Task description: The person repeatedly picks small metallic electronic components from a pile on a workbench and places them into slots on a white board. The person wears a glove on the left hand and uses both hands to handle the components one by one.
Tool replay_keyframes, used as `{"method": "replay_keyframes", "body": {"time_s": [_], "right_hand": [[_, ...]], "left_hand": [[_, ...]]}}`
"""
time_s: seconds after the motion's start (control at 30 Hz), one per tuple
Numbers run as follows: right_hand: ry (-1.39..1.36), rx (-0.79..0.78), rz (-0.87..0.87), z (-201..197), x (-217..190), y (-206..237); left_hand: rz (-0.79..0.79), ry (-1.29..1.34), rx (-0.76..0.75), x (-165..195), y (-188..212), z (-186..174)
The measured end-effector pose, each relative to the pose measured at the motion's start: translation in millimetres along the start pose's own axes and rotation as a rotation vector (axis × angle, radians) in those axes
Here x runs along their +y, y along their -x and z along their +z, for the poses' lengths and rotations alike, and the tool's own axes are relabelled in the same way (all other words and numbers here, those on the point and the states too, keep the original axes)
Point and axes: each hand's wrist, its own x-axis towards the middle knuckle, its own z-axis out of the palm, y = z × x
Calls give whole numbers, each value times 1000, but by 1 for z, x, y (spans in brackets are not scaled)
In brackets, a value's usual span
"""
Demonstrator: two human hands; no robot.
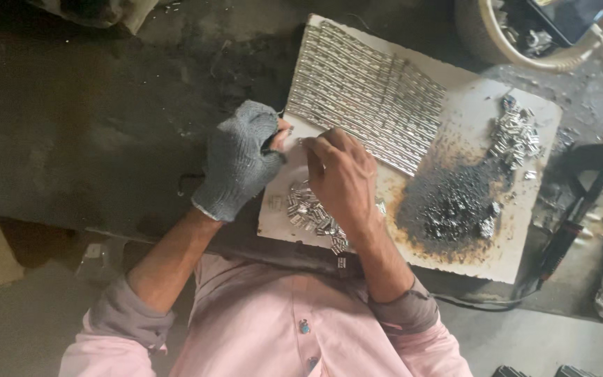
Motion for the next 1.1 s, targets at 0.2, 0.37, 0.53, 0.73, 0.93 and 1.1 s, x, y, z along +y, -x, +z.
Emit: {"method": "replay_keyframes", "body": {"time_s": [0.2, 0.37, 0.53, 0.73, 0.93, 1.1], "right_hand": [[-42, -2, 71, 7, -1, -12], [-105, 37, 110, 8, -1, -14], [-104, 70, 102, 9, -2, -22], [-114, 43, 116, 3, -3, -21], [-132, -9, 133, 2, -1, -18], [-137, -34, 140, -1, -3, -20]], "left_hand": [[-68, 83, 65, -3, 4, 14], [-179, 63, 106, -3, 3, 19], [-214, 47, 132, -2, -2, 18], [-223, 77, 82, -7, -2, 21], [-249, 109, 53, -12, 1, 25], [-256, 102, 55, -11, 1, 25]]}}
